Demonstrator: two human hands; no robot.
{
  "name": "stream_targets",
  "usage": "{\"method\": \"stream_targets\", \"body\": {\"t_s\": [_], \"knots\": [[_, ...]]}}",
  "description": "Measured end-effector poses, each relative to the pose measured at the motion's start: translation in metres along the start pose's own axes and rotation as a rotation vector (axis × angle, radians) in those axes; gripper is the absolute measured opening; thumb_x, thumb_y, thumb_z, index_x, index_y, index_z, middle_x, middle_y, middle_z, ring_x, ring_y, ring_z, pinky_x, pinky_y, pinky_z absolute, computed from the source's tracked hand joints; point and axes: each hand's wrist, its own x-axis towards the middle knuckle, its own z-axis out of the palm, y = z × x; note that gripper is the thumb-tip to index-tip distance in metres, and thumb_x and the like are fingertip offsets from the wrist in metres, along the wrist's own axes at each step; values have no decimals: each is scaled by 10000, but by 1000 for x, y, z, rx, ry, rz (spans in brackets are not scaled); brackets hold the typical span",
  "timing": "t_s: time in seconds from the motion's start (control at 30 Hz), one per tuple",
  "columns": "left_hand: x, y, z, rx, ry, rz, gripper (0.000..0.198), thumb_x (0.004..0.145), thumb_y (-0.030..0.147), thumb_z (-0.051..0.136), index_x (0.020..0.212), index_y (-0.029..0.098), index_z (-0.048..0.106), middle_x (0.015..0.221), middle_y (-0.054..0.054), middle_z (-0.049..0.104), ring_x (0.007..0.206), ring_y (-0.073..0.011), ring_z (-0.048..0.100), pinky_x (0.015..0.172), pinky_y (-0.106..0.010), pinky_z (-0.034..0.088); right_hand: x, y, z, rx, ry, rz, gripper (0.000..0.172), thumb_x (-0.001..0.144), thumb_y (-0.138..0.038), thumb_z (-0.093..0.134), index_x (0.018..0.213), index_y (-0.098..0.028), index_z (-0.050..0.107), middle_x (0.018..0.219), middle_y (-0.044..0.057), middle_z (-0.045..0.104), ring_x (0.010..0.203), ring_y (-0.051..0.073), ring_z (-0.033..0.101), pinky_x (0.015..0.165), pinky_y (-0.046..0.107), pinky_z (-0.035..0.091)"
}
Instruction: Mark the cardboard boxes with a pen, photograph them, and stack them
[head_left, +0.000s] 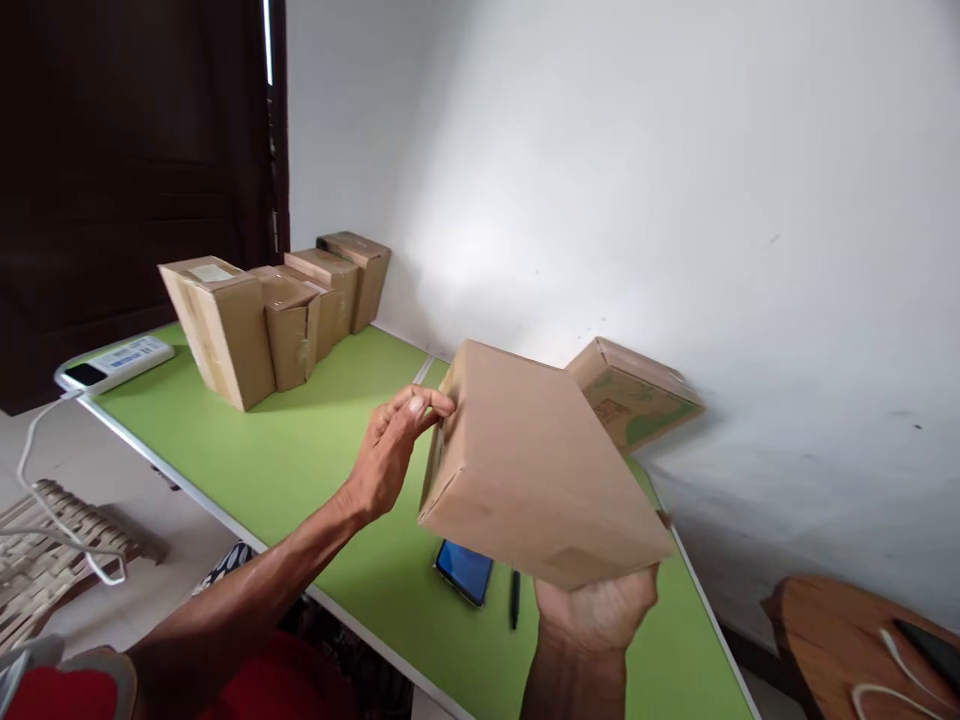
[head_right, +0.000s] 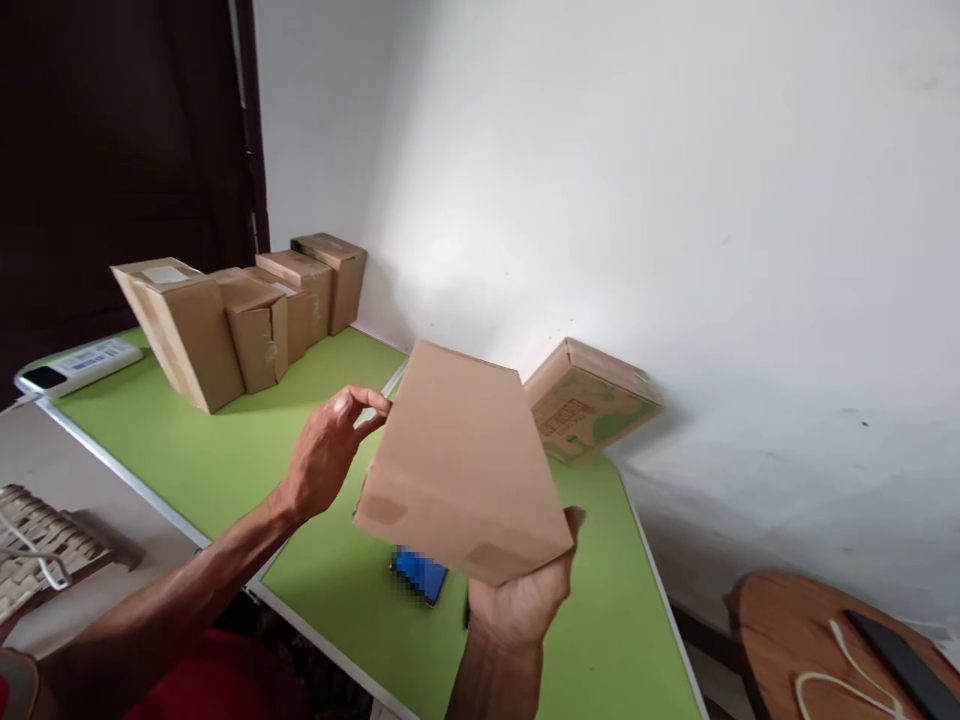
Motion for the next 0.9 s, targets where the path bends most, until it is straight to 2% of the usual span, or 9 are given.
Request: {"method": "stream_targets", "body": {"t_s": [0.1, 0.2, 0.3, 0.43, 0.53, 0.6, 0.73, 0.8, 0.9], "knots": [[-24, 30, -20, 30, 84, 37, 318, 960, 515, 685, 974, 199, 722, 979, -44, 668, 931, -197, 617, 930, -345, 520, -30, 8, 13, 5, -59, 33, 551, 788, -708, 734, 1180, -323, 757, 1118, 36, 783, 1077, 308, 710, 879, 475, 582], [-36, 52, -35, 38, 155, 25, 318, 954, 513, 698, 984, 197, 694, 973, -42, 662, 815, -161, 597, 743, -277, 509, -50, 5, 25, 6, -231, 122, 536, 767, -613, 774, 1215, -320, 740, 1117, 36, 782, 1012, 304, 726, 889, 487, 580], [-40, 62, -47, 44, 183, 39, 283, 946, 478, 721, 1002, 202, 696, 997, -44, 669, 795, -150, 607, 694, -255, 511, -61, 1, 36, -4, -341, 225, 594, 764, -620, 783, 1271, -319, 712, 1138, 46, 776, 978, 298, 725, 914, 508, 575], [-41, 63, -59, 160, 157, 181, 145, 941, 349, 745, 984, 211, 732, 1011, -56, 682, 956, -188, 652, 877, -314, 559, -61, 11, 31, -66, -296, 306, 613, 816, -725, 707, 1296, -343, 697, 1204, 49, 772, 922, 277, 728, 944, 530, 566], [-43, 65, -60, 301, 91, 312, 69, 938, 267, 731, 977, 213, 752, 972, -60, 690, 1014, -208, 656, 1096, -435, 519, -52, 28, 13, -131, -245, 346, 564, 823, -660, 711, 1272, -321, 719, 1169, 44, 785, 973, 299, 734, 985, 542, 554], [-46, 69, -57, 395, 16, 375, 52, 924, 219, 726, 969, 215, 752, 930, -54, 702, 967, -207, 666, 1161, -504, 488, -46, 39, 2, -156, -212, 353, 478, 793, -594, 715, 1153, -284, 764, 1063, 43, 799, 1010, 323, 733, 983, 541, 562], [-56, 76, -45, 578, -116, 518, 267, 873, 144, 742, 1124, 233, 731, 1019, -61, 731, 1034, -227, 696, 1149, -506, 518, -40, 57, -9, -135, -232, 351, 299, 736, -504, 691, 923, -282, 766, 941, 31, 788, 957, 309, 736, 884, 503, 605], [-61, 76, -42, 670, -94, 581, 436, 860, 160, 757, 1281, 249, 683, 1239, -96, 687, 1229, -262, 644, 1170, -494, 505, -41, 61, -9, -89, -257, 366, 268, 692, -433, 720, 917, -295, 764, 981, 21, 788, 962, 288, 736, 870, 483, 610], [-66, 69, -44, 798, 5, 565, 764, 859, 331, 797, 1549, 266, 475, 1537, -146, 484, 1480, -340, 426, 1244, -566, 405, -44, 68, -12, -50, -268, 365, 368, 658, -371, 770, 1021, -312, 779, 1064, 27, 787, 1040, 285, 725, 917, 510, 599]]}}
